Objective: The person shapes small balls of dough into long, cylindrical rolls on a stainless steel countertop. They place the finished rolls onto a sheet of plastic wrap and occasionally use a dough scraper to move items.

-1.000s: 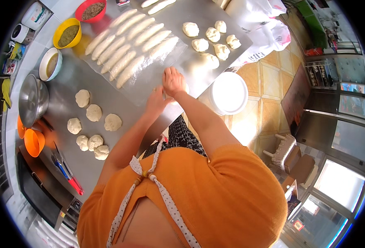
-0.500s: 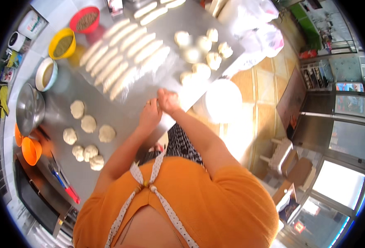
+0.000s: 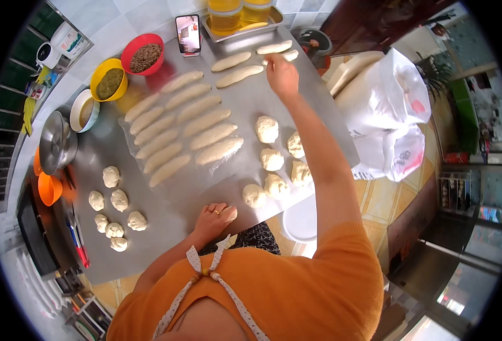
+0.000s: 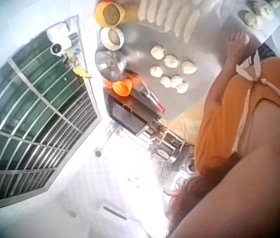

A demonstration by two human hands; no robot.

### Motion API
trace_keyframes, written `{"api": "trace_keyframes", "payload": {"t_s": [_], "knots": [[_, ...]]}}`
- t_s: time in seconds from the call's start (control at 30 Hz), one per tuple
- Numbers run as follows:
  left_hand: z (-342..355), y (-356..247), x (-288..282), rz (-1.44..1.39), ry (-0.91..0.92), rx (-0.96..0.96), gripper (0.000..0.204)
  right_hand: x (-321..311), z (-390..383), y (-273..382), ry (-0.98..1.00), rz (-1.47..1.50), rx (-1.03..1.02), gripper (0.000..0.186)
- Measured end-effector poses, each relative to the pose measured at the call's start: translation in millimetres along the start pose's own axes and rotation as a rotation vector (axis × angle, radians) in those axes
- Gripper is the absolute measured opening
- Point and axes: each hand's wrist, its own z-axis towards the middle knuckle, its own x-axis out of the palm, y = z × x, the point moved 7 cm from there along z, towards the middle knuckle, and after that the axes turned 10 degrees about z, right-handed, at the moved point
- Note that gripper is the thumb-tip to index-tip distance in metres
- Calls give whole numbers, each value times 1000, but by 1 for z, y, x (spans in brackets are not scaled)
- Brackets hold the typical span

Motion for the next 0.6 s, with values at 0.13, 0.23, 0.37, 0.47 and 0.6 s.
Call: {"api": "trace_keyframes", "payload": {"t_s": [0.13,0.23,0.37,0.47,0.6], "knots": [[2,13,-2,-203,138,-324,36,64,94,-35,127,-132,-176,39],[-1,24,-6,-287,112,-714,34,112,144,-95,173,-343,-312,33],[-16,15,-21,-178,56,-850,34,187,166,-126,557,-647,-276,30],[29,22,-13,-219,73,-696,32,148,219,-234,538,-716,-298,21],[36,10,-28,-448,54,-822,31,105,176,-70,255,-207,-365,35]]}}
